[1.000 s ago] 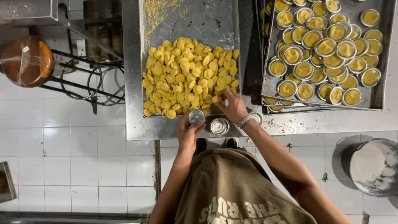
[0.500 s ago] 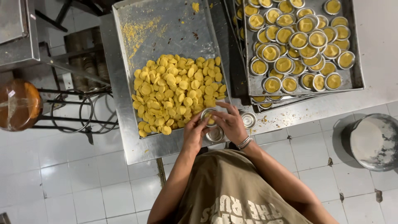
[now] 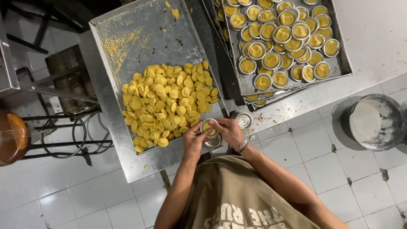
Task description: The person stands at a stainless steel workstation and repeatedly picks up yellow dough pieces from a tray. They place the dough into small metal cups, press it down, and arrange the filled cups on a separate tray. The person occasionally moves the tray of dough to access more pieces.
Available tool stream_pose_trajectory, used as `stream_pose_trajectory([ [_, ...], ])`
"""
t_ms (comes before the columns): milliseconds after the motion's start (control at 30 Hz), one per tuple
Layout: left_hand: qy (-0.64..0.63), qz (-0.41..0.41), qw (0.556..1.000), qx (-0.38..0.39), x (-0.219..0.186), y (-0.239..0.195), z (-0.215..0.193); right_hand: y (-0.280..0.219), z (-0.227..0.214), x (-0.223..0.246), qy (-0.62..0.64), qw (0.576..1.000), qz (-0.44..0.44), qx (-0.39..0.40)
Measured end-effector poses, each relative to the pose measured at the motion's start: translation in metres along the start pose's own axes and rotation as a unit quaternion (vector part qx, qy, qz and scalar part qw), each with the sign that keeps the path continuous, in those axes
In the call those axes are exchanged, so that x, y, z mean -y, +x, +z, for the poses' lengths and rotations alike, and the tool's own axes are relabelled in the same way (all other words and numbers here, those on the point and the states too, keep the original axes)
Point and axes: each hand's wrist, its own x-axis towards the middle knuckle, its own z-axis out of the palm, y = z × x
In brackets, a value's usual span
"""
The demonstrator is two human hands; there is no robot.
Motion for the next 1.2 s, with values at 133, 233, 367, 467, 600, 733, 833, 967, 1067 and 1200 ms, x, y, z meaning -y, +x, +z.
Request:
stream_pose_trajectory([
  [133, 0.028, -0.014, 0.999, 0.042, -0.008, 0.005, 0.003, -0.003, -0.014, -0.003, -0.017, 1.000, 0.006, 0.025],
  [233, 0.096, 0.030, 0.991, 0.085, -0.032, -0.008, 0.002, -0.001, -0.027, 0.023, -0.006, 0.998, 0.062, -0.024],
  [367, 0.479, 0.140, 0.862, 0.094, -0.028, -0.015, -0.011, 0.037, -0.071, -0.008, 0.129, 0.981, -0.017, -0.146],
  [467, 0.670, 0.156, 0.719, 0.102, -0.014, -0.021, -0.014, 0.054, -0.058, -0.016, 0.110, 0.977, -0.010, -0.180],
  [600, 0.725, 0.207, 0.649, 0.103, 0.012, -0.019, -0.016, 0.091, -0.009, -0.036, -0.122, 0.982, -0.133, -0.047],
  [733, 0.729, 0.247, 0.631, 0.096, 0.027, -0.017, -0.016, 0.124, 0.018, -0.042, -0.442, 0.852, -0.277, 0.032],
  [833, 0.735, 0.267, 0.617, 0.085, 0.018, -0.027, -0.012, 0.149, 0.019, -0.077, -0.526, 0.780, -0.336, 0.038],
  [967, 0.688, 0.262, 0.673, 0.069, 0.027, -0.028, -0.020, 0.149, 0.002, -0.087, -0.517, 0.777, -0.354, 0.054],
  [1067, 0.550, 0.178, 0.814, 0.050, 0.031, -0.025, -0.029, 0.120, -0.013, -0.064, -0.408, 0.864, -0.291, 0.042],
  [1200, 0.266, 0.063, 0.962, -0.018, 0.012, -0.029, -0.029, 0.053, -0.018, -0.022, -0.187, 0.969, -0.162, 0.023],
])
